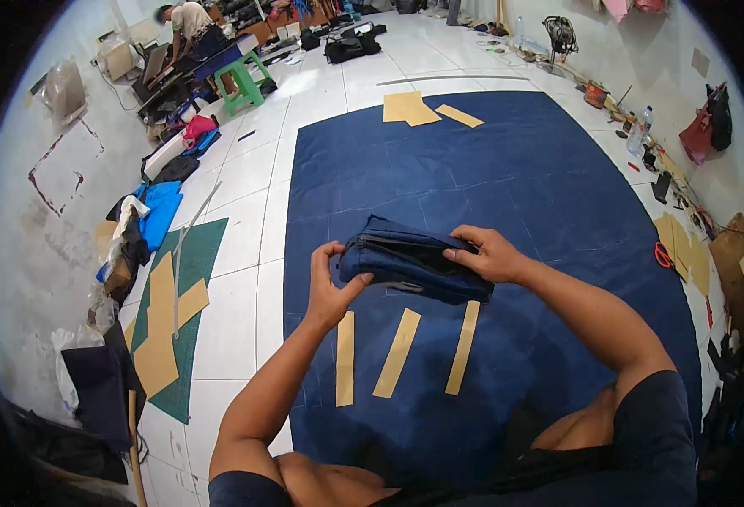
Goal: The person places cardboard templates onto a blue fabric sheet and traces their outlines with a marking tool.
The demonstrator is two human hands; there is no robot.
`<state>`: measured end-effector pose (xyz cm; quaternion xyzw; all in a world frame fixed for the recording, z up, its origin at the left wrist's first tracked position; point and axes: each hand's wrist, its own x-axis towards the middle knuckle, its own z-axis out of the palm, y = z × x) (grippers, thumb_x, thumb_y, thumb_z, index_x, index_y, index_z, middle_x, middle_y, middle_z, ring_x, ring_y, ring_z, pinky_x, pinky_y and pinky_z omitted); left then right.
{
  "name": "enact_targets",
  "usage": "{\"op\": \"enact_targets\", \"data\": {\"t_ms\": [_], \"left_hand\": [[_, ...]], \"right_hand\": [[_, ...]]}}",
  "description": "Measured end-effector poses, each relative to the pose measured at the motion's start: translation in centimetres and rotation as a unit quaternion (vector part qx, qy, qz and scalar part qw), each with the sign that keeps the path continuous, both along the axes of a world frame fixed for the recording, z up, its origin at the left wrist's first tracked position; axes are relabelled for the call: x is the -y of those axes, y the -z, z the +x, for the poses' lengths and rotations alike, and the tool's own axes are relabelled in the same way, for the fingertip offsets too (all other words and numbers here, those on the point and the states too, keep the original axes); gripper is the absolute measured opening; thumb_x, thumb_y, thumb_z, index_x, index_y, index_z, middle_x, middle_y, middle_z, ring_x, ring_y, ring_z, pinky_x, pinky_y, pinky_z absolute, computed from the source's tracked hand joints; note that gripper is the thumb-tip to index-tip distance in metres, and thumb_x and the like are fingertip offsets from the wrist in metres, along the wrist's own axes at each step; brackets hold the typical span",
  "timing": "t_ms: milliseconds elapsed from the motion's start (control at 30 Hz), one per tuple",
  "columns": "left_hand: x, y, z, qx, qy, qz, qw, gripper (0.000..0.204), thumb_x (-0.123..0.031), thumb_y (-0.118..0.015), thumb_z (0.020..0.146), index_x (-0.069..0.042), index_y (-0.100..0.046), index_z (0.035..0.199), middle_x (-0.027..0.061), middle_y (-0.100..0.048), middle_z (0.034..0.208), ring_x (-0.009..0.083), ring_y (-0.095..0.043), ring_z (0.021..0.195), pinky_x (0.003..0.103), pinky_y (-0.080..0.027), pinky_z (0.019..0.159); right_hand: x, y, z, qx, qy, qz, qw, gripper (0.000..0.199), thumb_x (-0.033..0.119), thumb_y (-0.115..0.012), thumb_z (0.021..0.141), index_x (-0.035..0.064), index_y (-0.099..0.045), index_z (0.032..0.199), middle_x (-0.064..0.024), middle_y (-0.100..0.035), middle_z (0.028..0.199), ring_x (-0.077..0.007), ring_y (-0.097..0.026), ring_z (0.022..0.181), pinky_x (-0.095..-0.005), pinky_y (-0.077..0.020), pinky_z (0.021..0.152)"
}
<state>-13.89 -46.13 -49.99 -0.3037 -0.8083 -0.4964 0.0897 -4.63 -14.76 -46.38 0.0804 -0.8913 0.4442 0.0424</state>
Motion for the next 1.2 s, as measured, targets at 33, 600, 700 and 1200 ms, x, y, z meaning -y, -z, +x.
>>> {"op": "enact_targets", "data": {"t_ms": [33, 600, 700, 1200], "left_hand": [[0.2, 0.1, -0.1, 0.000, -0.001, 0.000, 1.000, 0.080, -0.035, -0.080, 0.077, -0.002, -0.042, 0.139, 0.0102, -0.047, 0.119, 0.0241, -0.048, 0.116, 0.039, -0.035, 0.107], [-2.6, -2.3, 1.7, 0.291, -0.004, 0.185, 0.939, 0.063, -0.033, -0.064, 0.096, -0.006, -0.030, 0.142, 0.0160, -0.060, 0.108, 0.0177, -0.062, 0.093, 0.029, -0.053, 0.078], [-3.8, -4.4, 2.8, 0.437, -0.037, 0.190, 0.878, 0.069, -0.043, -0.055, 0.099, -0.014, -0.022, 0.152, 0.0252, -0.042, 0.139, 0.0333, -0.056, 0.118, 0.044, -0.054, 0.089], [-1.3, 1.0, -0.4, 0.546, -0.025, 0.250, 0.799, 0.060, -0.042, -0.051, 0.101, -0.007, -0.032, 0.145, 0.0160, -0.046, 0.138, 0.0289, -0.051, 0.122, 0.053, -0.047, 0.096]], "right_hand": [[-0.1, 0.0, -0.1, 0.000, -0.001, 0.000, 1.000, 0.038, 0.040, -0.064, 0.093, 0.0066, -0.064, 0.111, -0.0130, -0.069, 0.095, -0.0257, -0.065, 0.086, -0.0379, -0.0486, 0.076], [4.0, -1.8, 0.3, -0.232, -0.057, 0.299, 0.924, 0.054, 0.046, -0.067, 0.088, 0.0121, -0.058, 0.128, -0.0162, -0.050, 0.140, -0.0322, -0.054, 0.124, -0.0412, -0.0520, 0.096], [3.9, -1.3, 0.2, -0.240, -0.031, 0.312, 0.919, 0.058, 0.048, -0.070, 0.085, 0.0119, -0.059, 0.128, -0.0164, -0.047, 0.143, -0.0326, -0.047, 0.131, -0.0422, -0.0514, 0.098], [3.9, -0.1, 1.0, -0.256, -0.121, 0.268, 0.921, 0.042, 0.044, -0.070, 0.087, 0.0102, -0.067, 0.111, -0.0093, -0.066, 0.107, -0.0241, -0.064, 0.099, -0.0354, -0.0569, 0.074]]}}
